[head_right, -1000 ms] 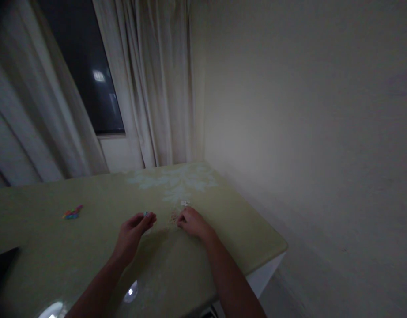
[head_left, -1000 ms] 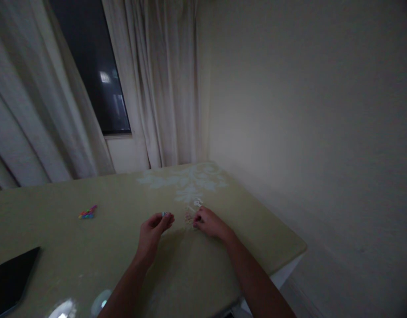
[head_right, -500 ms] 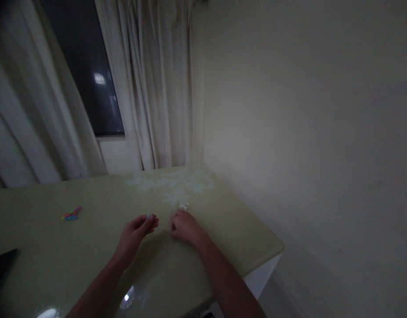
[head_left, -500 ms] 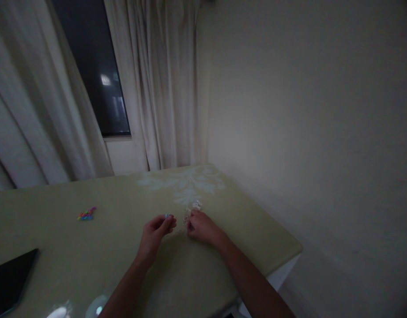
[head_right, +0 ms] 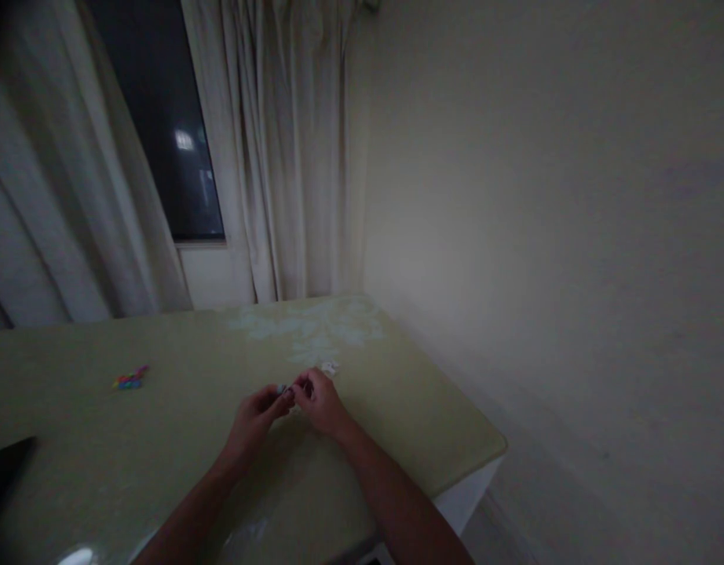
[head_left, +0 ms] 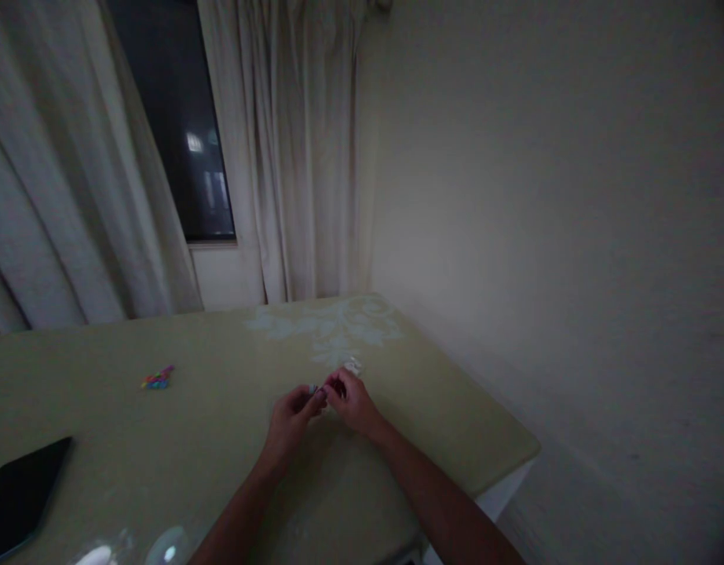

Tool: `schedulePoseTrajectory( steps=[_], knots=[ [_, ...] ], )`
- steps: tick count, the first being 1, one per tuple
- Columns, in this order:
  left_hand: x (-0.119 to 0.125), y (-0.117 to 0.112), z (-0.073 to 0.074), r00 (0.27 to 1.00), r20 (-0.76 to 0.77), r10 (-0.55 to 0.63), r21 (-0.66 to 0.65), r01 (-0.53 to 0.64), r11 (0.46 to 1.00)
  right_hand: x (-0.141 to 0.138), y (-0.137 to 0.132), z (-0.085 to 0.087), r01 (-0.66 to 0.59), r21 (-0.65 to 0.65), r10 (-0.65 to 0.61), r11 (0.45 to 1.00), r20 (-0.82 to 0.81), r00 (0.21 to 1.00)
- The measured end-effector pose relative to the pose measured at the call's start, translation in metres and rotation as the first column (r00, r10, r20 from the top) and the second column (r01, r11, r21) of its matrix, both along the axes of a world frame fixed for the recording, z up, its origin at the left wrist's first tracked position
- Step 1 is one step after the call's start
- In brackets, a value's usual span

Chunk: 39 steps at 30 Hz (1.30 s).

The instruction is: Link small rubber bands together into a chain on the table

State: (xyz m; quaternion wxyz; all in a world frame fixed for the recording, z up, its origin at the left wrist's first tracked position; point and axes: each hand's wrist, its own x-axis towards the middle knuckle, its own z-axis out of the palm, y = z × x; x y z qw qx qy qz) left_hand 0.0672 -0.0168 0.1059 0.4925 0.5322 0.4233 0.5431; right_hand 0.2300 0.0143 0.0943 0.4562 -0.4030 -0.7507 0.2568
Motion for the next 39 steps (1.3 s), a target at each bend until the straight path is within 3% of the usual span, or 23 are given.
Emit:
schedulePoseTrajectory(
  steps=[4, 9, 14, 17, 20, 24, 30, 34, 39],
  knots=[
    [0.000, 0.001, -0.001, 0.999, 0.026, 0.032, -0.022, -0.032, 0.999, 0.000, 0.001, 0.004, 0.089, 0.024, -0.092, 0.996, 0.129, 0.987],
    [-0.001, 0.004, -0.004, 0.995, 0.063, 0.072, -0.080, -0.066, 0.995, 0.008, 0.041, 0.024, 0.259, 0.025, -0.248, 0.966, 0.393, 0.885],
    [-0.006, 0.007, -0.004, 0.991, 0.092, 0.100, -0.111, -0.089, 0.990, 0.002, 0.083, 0.039, 0.261, -0.071, -0.144, 0.963, 0.684, 0.715],
    [-0.009, 0.006, -0.005, 0.987, 0.107, 0.119, -0.127, -0.105, 0.986, -0.009, 0.093, 0.040, 0.269, -0.125, -0.076, 0.955, 0.774, 0.629],
    [-0.012, 0.005, -0.005, 0.985, 0.114, 0.133, -0.154, -0.115, 0.981, -0.015, 0.096, 0.038, 0.270, -0.159, -0.034, 0.950, 0.805, 0.592],
    [-0.015, 0.005, -0.004, 0.981, 0.123, 0.148, -0.170, -0.126, 0.977, -0.013, 0.092, 0.038, 0.230, -0.133, -0.044, 0.964, 0.773, 0.632],
    [-0.014, 0.010, -0.007, 0.976, 0.154, 0.151, -0.135, -0.130, 0.982, -0.007, 0.053, 0.027, 0.182, 0.022, -0.167, 0.983, 0.516, 0.840],
    [-0.010, 0.008, -0.009, 0.984, 0.143, 0.103, -0.101, -0.089, 0.991, -0.011, 0.025, 0.015, 0.095, 0.074, -0.113, 0.993, 0.304, 0.946],
    [-0.009, 0.003, -0.005, 0.988, 0.121, 0.092, -0.067, -0.084, 0.994, -0.016, 0.017, 0.009, 0.017, 0.112, -0.033, 0.994, 0.151, 0.988]
  ],
)
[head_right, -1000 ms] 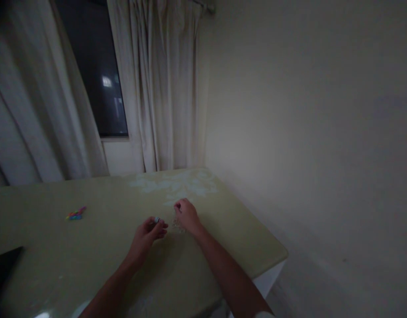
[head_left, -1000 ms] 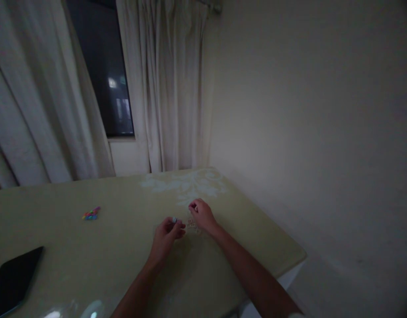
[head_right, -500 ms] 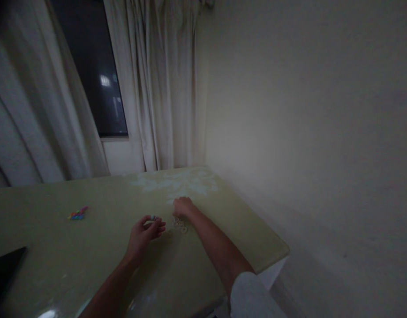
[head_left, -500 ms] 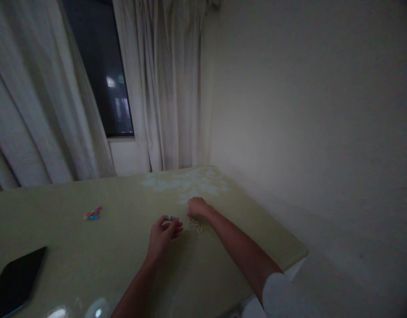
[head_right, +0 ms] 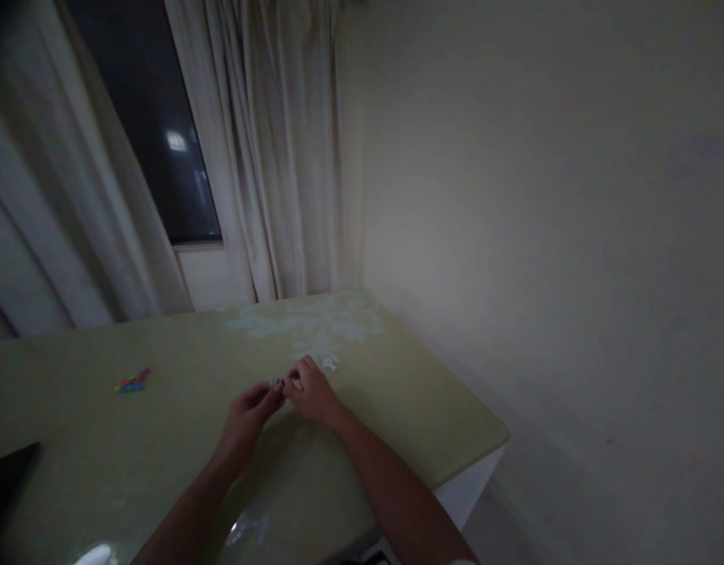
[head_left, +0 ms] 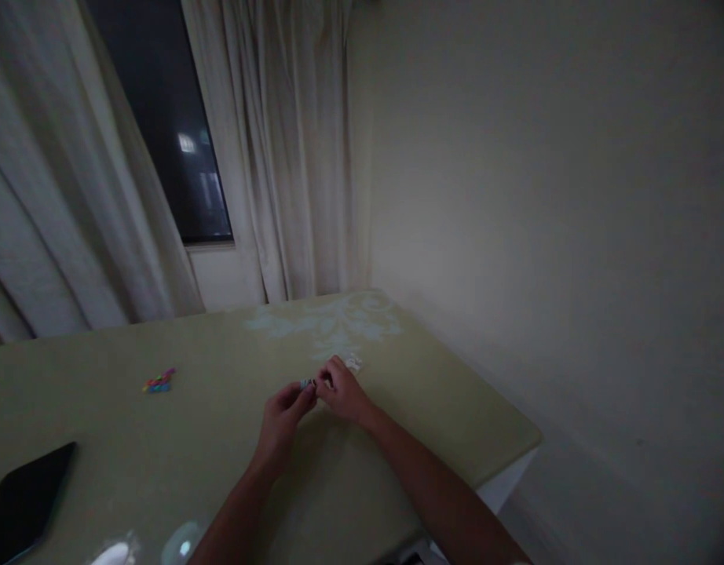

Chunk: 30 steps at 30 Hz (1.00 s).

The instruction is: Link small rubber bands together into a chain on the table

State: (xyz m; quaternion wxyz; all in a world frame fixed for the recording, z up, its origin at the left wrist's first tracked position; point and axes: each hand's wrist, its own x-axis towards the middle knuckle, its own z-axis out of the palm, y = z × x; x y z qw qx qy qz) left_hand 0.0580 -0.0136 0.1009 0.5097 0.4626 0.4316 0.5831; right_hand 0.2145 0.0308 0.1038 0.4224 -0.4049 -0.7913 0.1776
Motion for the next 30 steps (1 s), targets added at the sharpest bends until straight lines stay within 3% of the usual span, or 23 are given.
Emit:
schedulePoseTrajectory(
  steps=[9, 13, 17, 20, 23, 30],
  knots=[
    [-0.006, -0.001, 0.001, 0.999, -0.025, -0.033, 0.022, 0.034, 0.999, -0.001, -0.004, -0.003, -0.097, 0.028, 0.100, 0.995, -0.150, 0.984],
    [-0.009, -0.001, 0.003, 0.992, -0.027, -0.123, 0.026, 0.124, 0.992, -0.001, -0.004, -0.003, -0.098, 0.000, 0.096, 0.995, -0.167, 0.981],
    [-0.014, -0.002, 0.006, 0.973, -0.037, -0.227, 0.006, 0.227, 0.974, 0.001, -0.006, 0.000, -0.193, -0.049, 0.179, 0.980, -0.202, 0.963],
    [-0.017, -0.001, 0.007, 0.969, -0.038, -0.246, 0.007, 0.246, 0.969, 0.001, -0.009, 0.003, -0.278, -0.170, 0.214, 0.946, -0.316, 0.924],
    [-0.018, 0.000, 0.009, 0.970, -0.046, -0.238, 0.015, 0.239, 0.971, -0.003, -0.011, 0.005, -0.406, -0.288, 0.240, 0.867, -0.472, 0.848],
    [-0.027, -0.003, 0.023, 0.961, -0.096, -0.259, 0.015, 0.261, 0.965, -0.008, -0.002, 0.007, -0.513, -0.267, 0.241, 0.816, -0.649, 0.722]
  ],
)
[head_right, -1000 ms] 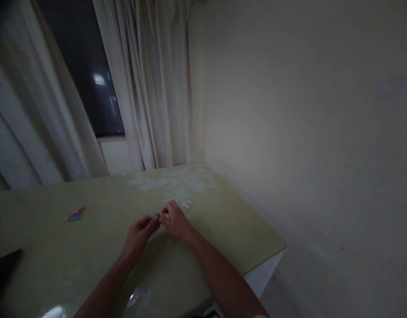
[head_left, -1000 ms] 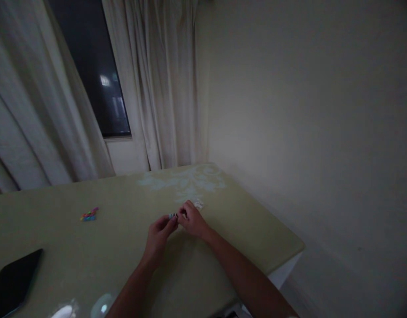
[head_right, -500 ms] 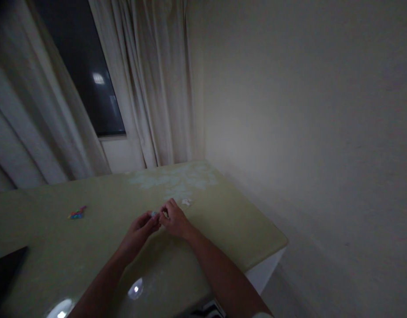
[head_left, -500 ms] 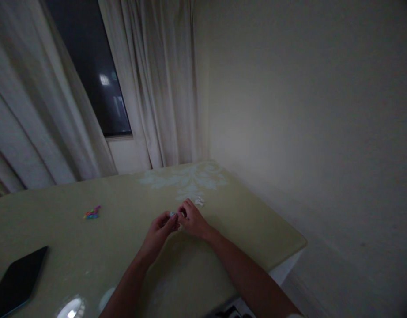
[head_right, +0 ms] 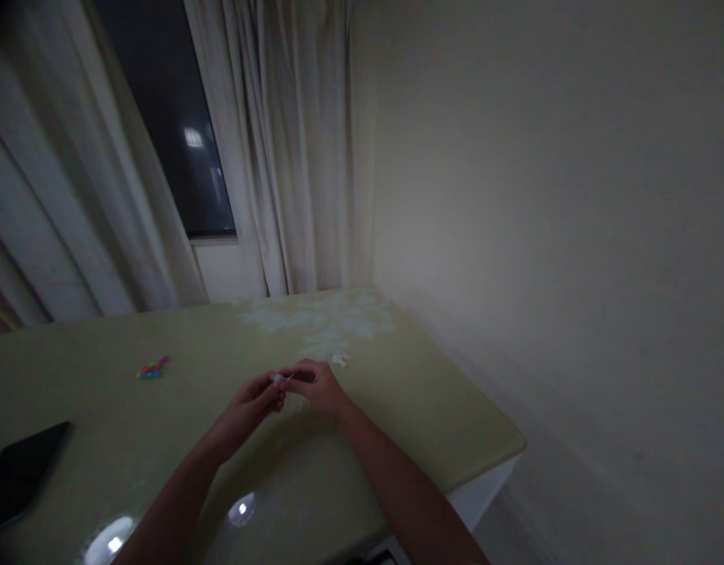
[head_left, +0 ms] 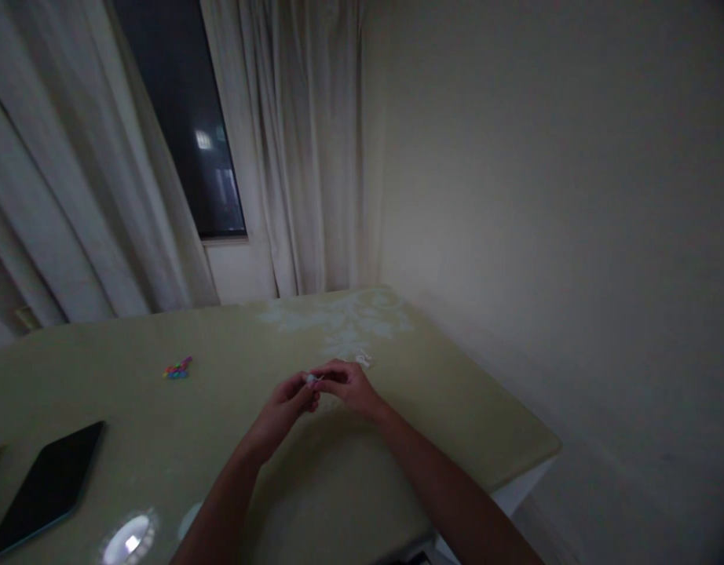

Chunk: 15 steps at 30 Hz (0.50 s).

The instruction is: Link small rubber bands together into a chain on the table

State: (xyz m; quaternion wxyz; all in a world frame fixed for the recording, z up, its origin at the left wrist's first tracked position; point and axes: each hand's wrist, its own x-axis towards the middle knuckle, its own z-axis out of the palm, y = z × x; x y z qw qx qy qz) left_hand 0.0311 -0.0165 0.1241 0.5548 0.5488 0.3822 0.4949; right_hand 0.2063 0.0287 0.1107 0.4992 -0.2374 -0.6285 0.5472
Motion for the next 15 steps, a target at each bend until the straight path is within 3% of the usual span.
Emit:
schedulePoseTrajectory(
  steps=[10, 15],
  knots=[
    [-0.013, -0.002, 0.026, 0.966, -0.177, -0.188, -0.035, 0.185, 0.982, 0.006, 0.001, 0.001, -0.131, -0.056, 0.131, 0.990, -0.007, 0.991],
    [-0.012, 0.006, 0.050, 0.922, -0.274, -0.273, -0.043, 0.272, 0.961, 0.010, 0.003, 0.007, -0.041, -0.029, 0.039, 0.999, -0.062, 0.997]
  ],
)
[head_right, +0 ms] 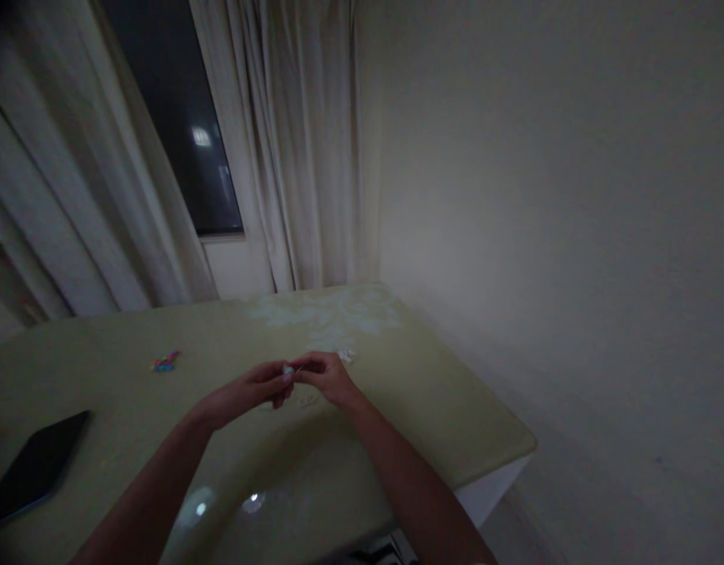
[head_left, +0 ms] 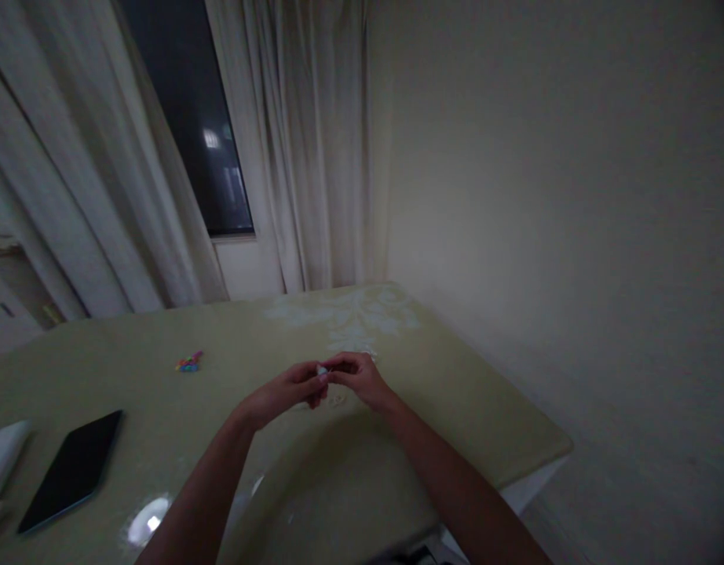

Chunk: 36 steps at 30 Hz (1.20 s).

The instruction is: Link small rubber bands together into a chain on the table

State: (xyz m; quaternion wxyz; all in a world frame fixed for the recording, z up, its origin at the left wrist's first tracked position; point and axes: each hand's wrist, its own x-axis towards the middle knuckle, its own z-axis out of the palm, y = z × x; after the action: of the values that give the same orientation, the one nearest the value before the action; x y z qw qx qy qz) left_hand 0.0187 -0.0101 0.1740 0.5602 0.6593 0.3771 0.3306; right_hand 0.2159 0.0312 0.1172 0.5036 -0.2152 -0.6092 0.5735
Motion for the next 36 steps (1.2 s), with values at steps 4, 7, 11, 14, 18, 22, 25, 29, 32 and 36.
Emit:
schedulePoseTrajectory(
  steps=[4, 7, 11, 14, 18, 22, 25, 29, 32, 36],
  knots=[
    [0.008, 0.010, 0.014, 0.998, -0.061, -0.004, 0.035, 0.006, 0.999, 0.007, 0.001, 0.002, 0.064, 0.024, -0.064, 0.998, -0.010, 0.998],
    [0.016, 0.017, 0.019, 0.995, -0.100, 0.009, 0.064, -0.003, 0.998, 0.011, 0.002, 0.002, 0.083, 0.040, -0.083, 0.996, -0.007, 0.997],
    [0.023, 0.024, 0.022, 0.989, -0.149, 0.022, 0.100, -0.007, 0.995, 0.011, 0.007, -0.003, 0.151, 0.079, -0.153, 0.985, 0.024, 0.988],
    [0.025, 0.028, 0.021, 0.983, -0.185, 0.015, 0.112, 0.006, 0.994, 0.009, 0.011, -0.006, 0.198, 0.117, -0.206, 0.973, 0.056, 0.977],
    [0.023, 0.034, 0.016, 0.976, -0.217, 0.024, 0.126, 0.003, 0.992, 0.008, 0.009, -0.007, 0.253, 0.178, -0.276, 0.951, 0.119, 0.954],
    [0.020, 0.036, 0.015, 0.966, -0.259, -0.013, 0.101, 0.041, 0.994, 0.010, 0.002, -0.004, 0.217, 0.269, -0.279, 0.938, 0.218, 0.935],
    [0.019, 0.035, 0.017, 0.956, -0.284, -0.067, 0.071, 0.091, 0.993, 0.011, -0.001, -0.001, 0.194, 0.308, -0.269, 0.931, 0.222, 0.937],
    [0.021, 0.035, 0.019, 0.955, -0.288, -0.070, 0.077, 0.096, 0.992, 0.012, -0.003, 0.000, 0.238, 0.311, -0.307, 0.920, 0.193, 0.932],
    [0.023, 0.034, 0.020, 0.958, -0.277, -0.082, 0.078, 0.107, 0.991, 0.012, -0.004, 0.001, 0.206, 0.308, -0.273, 0.929, 0.196, 0.942],
    [0.023, 0.032, 0.019, 0.959, -0.259, -0.114, 0.064, 0.135, 0.989, 0.014, -0.007, 0.005, 0.124, 0.319, -0.193, 0.940, 0.196, 0.961]
  ],
)
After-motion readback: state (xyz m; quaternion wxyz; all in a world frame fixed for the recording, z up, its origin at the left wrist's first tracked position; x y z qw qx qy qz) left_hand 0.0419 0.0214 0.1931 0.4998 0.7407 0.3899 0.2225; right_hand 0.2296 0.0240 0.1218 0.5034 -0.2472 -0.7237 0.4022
